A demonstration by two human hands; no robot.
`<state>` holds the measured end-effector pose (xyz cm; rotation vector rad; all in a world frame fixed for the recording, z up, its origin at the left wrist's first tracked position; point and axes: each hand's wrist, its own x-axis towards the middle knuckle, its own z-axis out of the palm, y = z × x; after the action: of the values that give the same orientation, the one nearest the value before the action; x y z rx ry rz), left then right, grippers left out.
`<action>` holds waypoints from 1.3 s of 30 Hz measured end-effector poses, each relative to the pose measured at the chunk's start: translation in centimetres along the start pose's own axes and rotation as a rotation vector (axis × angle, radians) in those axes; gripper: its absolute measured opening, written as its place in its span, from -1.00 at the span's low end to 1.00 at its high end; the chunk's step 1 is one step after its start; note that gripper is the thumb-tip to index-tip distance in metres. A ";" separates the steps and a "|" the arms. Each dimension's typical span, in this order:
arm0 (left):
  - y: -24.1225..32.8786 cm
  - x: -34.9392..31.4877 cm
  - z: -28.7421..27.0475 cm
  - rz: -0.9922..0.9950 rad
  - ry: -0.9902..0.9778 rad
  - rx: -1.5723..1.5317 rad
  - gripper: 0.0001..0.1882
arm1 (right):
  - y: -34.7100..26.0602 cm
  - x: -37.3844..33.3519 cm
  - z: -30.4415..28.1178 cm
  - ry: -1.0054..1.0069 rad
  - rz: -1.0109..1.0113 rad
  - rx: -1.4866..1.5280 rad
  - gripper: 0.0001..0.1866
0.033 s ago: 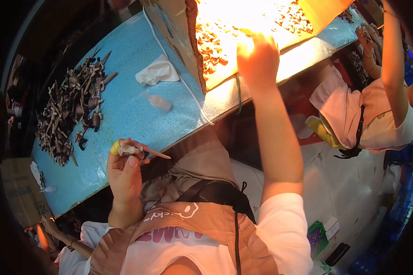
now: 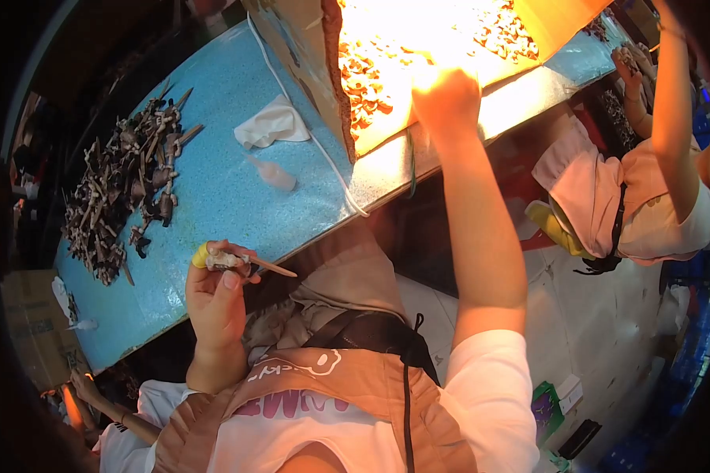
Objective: The person assembles small plastic toy figurines by applying glue from a bottle to their components by hand.
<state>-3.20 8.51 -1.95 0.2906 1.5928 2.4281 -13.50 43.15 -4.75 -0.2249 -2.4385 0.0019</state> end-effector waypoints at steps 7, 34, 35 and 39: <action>-0.1 -1.0 0.0 -0.070 -0.021 -0.019 -0.60 | 0.8 0.1 0.4 -0.088 -0.030 0.133 -0.81; 0.5 -1.7 0.5 0.247 -0.271 0.588 -0.63 | -14.6 -11.4 -14.9 -0.334 -0.015 1.069 -0.72; 0.4 -1.7 0.5 0.263 -0.272 0.589 -0.63 | -14.4 -11.3 -14.9 -0.323 -0.041 1.076 -0.72; 0.8 -1.5 0.3 0.301 -0.316 0.650 -0.61 | -14.5 -11.8 -14.9 -0.289 -0.094 1.037 -0.71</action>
<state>-1.77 8.04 -1.19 1.0260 2.2499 1.8252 2.49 26.07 0.08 0.3781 -2.3791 1.2812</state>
